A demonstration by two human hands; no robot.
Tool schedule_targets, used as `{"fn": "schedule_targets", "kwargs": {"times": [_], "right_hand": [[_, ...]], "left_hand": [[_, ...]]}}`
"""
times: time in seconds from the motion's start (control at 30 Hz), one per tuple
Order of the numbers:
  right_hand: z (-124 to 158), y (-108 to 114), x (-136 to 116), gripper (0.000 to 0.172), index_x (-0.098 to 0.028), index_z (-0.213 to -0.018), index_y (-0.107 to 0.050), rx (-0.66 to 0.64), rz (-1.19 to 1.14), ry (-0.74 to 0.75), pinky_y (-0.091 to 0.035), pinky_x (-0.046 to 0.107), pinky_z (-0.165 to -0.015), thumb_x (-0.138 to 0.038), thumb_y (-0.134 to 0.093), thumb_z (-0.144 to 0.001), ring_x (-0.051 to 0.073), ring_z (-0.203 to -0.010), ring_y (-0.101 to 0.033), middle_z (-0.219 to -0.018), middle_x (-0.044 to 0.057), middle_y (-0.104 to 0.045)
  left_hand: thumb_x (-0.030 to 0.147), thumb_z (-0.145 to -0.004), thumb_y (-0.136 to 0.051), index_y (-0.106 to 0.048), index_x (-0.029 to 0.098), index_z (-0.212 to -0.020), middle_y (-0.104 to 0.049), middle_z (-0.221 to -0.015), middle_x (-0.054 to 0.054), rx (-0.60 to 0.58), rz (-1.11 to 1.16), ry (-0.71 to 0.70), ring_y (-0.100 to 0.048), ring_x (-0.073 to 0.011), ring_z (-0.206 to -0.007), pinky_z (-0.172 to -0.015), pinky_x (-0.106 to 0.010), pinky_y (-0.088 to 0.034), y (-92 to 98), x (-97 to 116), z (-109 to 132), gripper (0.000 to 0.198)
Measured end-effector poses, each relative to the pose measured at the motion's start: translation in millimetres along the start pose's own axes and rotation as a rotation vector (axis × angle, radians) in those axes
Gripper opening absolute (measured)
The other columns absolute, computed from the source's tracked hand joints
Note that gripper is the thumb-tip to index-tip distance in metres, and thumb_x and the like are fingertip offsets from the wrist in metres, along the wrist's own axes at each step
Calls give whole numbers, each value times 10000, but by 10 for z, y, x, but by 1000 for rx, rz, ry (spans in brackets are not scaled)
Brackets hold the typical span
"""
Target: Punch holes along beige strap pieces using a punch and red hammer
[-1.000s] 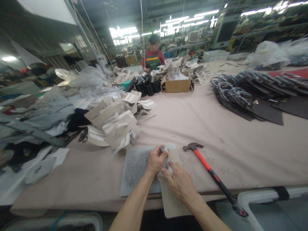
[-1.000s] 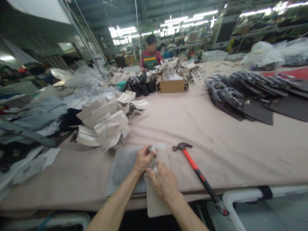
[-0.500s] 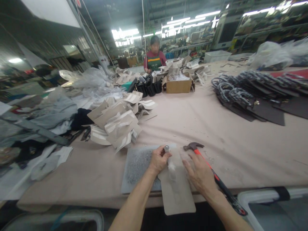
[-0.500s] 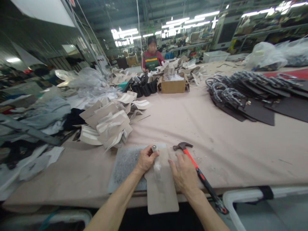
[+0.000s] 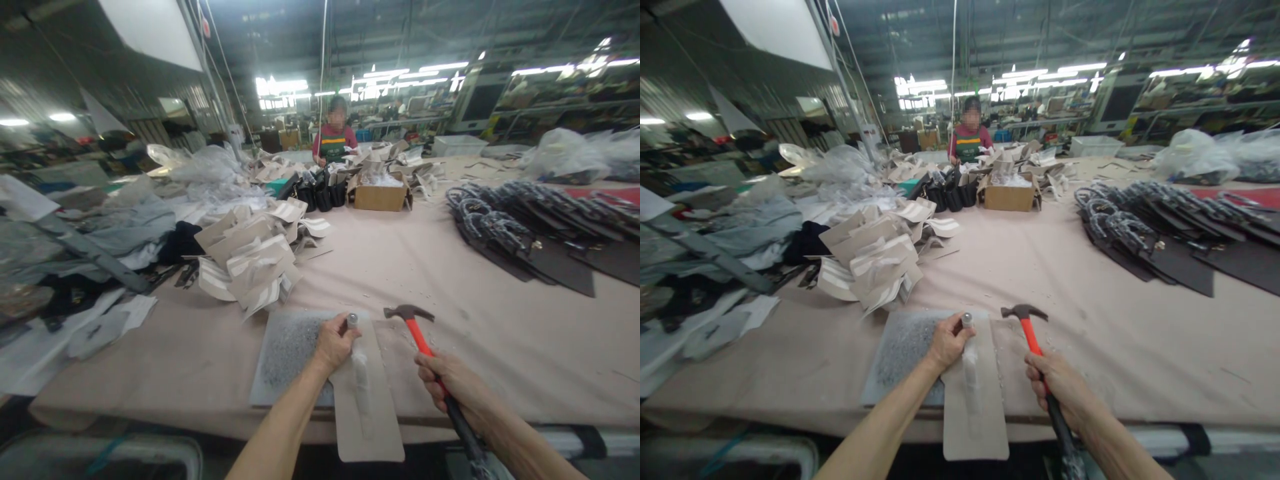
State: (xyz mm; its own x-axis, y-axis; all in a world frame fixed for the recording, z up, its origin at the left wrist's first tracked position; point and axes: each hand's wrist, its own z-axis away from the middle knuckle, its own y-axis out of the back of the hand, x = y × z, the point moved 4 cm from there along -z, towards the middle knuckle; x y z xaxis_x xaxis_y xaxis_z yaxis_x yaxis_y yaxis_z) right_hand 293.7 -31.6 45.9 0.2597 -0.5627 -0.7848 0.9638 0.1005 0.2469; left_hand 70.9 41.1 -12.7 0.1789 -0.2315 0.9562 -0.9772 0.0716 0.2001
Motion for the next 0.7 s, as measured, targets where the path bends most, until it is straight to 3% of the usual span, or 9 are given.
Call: {"fn": "schedule_targets", "kwargs": {"times": [0.07,0.2,0.27,0.37,0.43,0.53,0.6,0.63,0.7], "right_hand": [[138,-3,-284,271,-262,-763,-367,96,52,194,-285,242,-398,-481,-372,-924,113,-409,-323,-588,-71,-365],[333,-48,-653,299,-253,-794,-421,387,529,671,-302,283,-496,-486,-339,-962,160,-489,-449,-577,-21,-472],[307,-139,-648,244,-244,-808,-447,355,803,702,-263,298,-516,-402,-356,-970,171,-489,-476,-572,2,-526],[290,-219,-674,164,-229,-838,-500,187,1065,666,-216,306,-520,-304,-415,-957,174,-498,-511,-609,26,-599],[405,-169,-869,186,-234,-819,-491,242,1019,716,-218,302,-515,-331,-419,-960,163,-483,-486,-594,17,-582],[671,-6,-1225,280,-255,-807,-421,543,695,852,-260,286,-506,-452,-353,-994,145,-453,-424,-567,-17,-509],[763,44,-1270,306,-262,-836,-400,700,514,918,-294,283,-517,-496,-309,-1010,148,-467,-435,-575,-26,-487],[745,20,-1217,300,-261,-842,-402,702,513,923,-294,285,-517,-488,-303,-1011,153,-470,-443,-570,-25,-481],[588,-105,-989,255,-254,-818,-421,555,709,844,-247,297,-498,-415,-329,-992,162,-452,-449,-536,-15,-485]], "left_hand": [[211,-779,-661,-700,174,-856,-618,-710,15,1,-9,1,-537,-146,-649,-632,-231,-400,0,2,8,94],[216,-781,-642,-700,180,-890,-631,-735,6,6,-7,-1,-549,-155,-669,-645,-232,-411,-5,8,15,128],[215,-776,-640,-691,177,-874,-601,-698,14,18,-21,-1,-523,-148,-639,-617,-230,-393,-7,0,11,117],[223,-768,-657,-667,171,-808,-526,-621,36,33,-46,4,-457,-131,-576,-570,-228,-347,-6,-20,9,67],[219,-773,-657,-658,174,-787,-518,-625,36,24,-55,-13,-454,-130,-582,-575,-230,-343,-2,-13,17,48],[212,-784,-648,-654,182,-787,-547,-662,27,5,-54,-45,-482,-137,-617,-600,-229,-357,10,22,36,31],[223,-791,-647,-650,186,-777,-557,-668,23,-4,-47,-46,-490,-141,-624,-606,-230,-363,15,38,43,40],[226,-794,-646,-651,187,-778,-563,-673,22,-7,-43,-44,-496,-143,-630,-613,-230,-368,14,41,46,43],[223,-787,-646,-664,185,-793,-568,-673,21,-7,-36,-23,-496,-145,-630,-613,-231,-372,9,37,50,42]]}}
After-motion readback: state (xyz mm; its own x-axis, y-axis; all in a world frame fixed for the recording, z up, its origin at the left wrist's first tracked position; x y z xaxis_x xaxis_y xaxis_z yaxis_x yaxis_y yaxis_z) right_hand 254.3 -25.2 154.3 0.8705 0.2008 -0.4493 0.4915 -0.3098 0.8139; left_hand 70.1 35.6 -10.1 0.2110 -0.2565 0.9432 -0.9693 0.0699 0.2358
